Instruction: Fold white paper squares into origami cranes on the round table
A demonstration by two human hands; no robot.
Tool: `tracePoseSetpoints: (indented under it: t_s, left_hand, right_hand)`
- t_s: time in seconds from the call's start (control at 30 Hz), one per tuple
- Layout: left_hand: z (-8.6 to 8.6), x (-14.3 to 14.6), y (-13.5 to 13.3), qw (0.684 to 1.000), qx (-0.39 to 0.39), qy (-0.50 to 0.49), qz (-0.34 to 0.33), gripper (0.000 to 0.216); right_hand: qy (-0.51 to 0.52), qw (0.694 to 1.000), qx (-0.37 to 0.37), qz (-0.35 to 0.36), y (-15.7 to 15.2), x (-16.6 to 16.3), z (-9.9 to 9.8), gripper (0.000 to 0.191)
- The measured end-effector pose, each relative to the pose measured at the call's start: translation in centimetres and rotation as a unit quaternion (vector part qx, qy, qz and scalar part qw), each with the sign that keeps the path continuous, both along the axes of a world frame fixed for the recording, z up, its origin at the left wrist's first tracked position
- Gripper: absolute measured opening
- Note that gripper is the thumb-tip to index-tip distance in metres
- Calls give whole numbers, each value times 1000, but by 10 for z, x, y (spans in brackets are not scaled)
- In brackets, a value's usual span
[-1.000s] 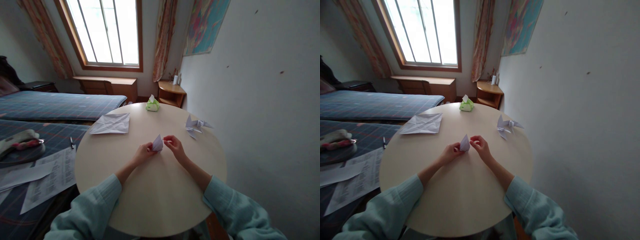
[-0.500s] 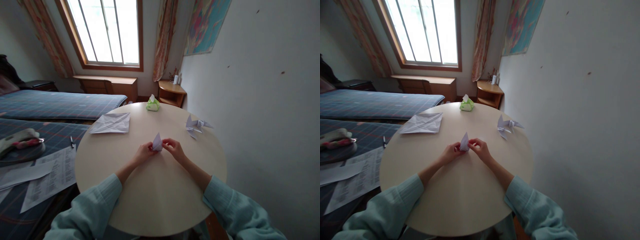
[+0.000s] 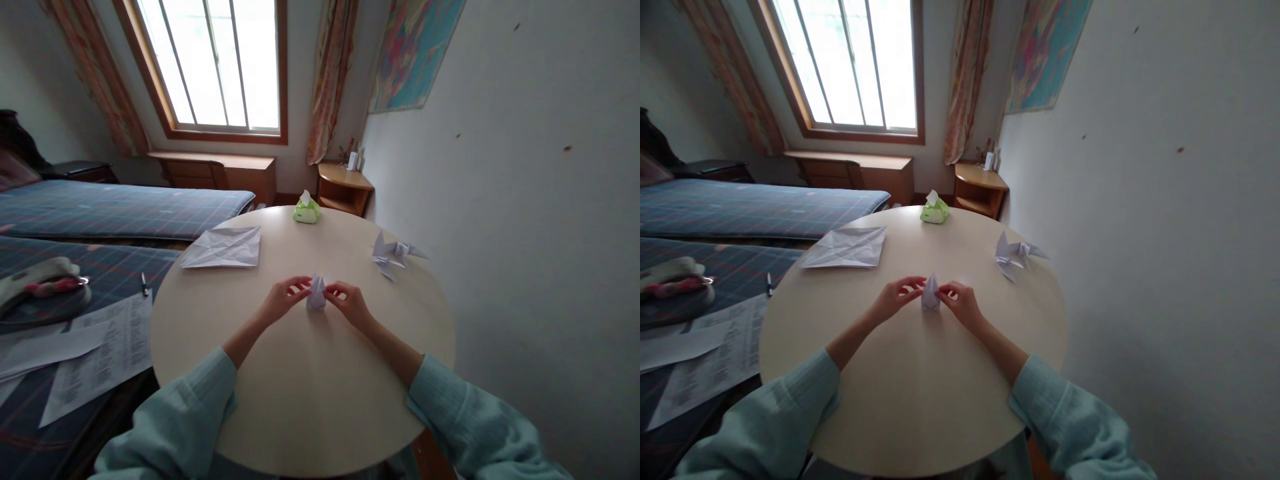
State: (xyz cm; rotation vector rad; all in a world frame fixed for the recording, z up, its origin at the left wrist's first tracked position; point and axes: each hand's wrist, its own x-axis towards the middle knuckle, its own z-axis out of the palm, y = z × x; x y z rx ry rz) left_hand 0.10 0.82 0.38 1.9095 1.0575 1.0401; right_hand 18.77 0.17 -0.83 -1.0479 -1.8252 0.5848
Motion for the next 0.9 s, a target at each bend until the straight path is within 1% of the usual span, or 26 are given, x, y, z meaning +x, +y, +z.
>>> tracePoseSetpoints:
  t_s: [0.1,0.17,0.27,0.47,0.57,0.73,0.8,0.9]
  left_hand:
    - [-7,5,-1,1000,-3,29,9,22]
    - [-12,7,-2,999,-4,38,18,19]
    - [-15,8,-3,999,-11,27,28,19]
    - [-10,9,-4,999,-35,3,34,17]
    - [-9,9,-4,999,-40,-2,36,17]
    - [-14,9,-4,998,-40,4,39,17]
    - [-15,9,-2,999,-41,4,34,18]
    - [-12,7,1,998,-57,-13,3,25]
  right_hand:
    - [-15,1000,15,13,-1,-1,1,13]
    - [-23,999,24,14,-3,-2,1,11]
    - [-33,999,28,9,-4,-3,2,10]
    - [-38,999,12,11,-4,-3,4,10]
    - [-39,999,0,13,-4,-3,3,11]
    - [-36,999,-15,19,-2,-3,-2,12]
    - [-35,998,-29,31,-1,-3,-3,13]
    - [-25,997,-64,46,-1,-3,-3,13]
